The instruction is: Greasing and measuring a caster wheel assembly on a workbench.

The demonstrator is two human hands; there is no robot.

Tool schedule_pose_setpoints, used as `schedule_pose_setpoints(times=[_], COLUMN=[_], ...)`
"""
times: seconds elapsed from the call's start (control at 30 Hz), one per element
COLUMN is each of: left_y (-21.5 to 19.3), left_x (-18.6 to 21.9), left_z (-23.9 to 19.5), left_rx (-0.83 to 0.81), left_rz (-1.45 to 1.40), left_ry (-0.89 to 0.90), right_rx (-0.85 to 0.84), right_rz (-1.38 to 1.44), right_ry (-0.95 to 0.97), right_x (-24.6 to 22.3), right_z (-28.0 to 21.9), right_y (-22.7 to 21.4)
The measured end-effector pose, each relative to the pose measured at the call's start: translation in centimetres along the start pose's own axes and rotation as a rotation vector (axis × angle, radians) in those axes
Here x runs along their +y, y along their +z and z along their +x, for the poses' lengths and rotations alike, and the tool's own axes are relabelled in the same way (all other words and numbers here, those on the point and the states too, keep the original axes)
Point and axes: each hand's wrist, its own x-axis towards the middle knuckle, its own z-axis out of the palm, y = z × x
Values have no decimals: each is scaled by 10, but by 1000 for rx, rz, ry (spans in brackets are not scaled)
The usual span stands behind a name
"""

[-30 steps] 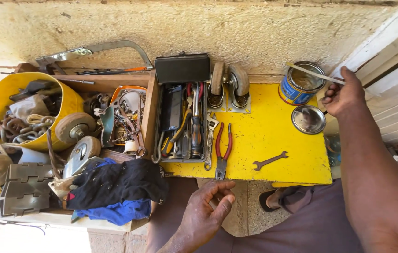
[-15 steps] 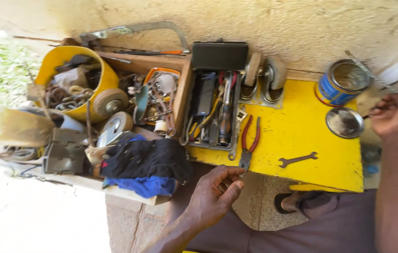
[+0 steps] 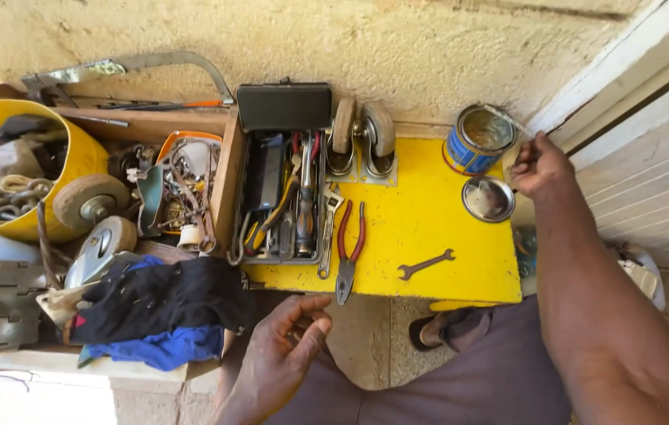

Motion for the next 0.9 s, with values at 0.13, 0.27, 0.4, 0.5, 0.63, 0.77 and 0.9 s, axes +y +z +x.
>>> schedule_pose_setpoints(times=[0.13,0.27,0.4,0.5,0.63,0.77,0.9], left_y=[-2,-3,-2,2,2,-10,-42], left_x=[6,1,-8,-7,4,14,32], left_z=[2,4,5,7,5,-2,-1], left_rx=[-11,13,-2,-7,12,74,166], left_rz=[-6,-42,-66,-59,-94,9,97], left_ry=[-98,-98,-88,-81,-79,76,203], right_rx=[-26,-24,-30,68,-53,-56,-500], right_rz=[15,-92,-237,-295,-283,-291,-204], right_ry=[33,-22,-81,-98,-79,-143,-306], right_x=[7,4,9,8,8,7,70], right_z=[-17,-50,-56,-65,-47,16,179], right_y=[8,22,27,33,18,-34,-187])
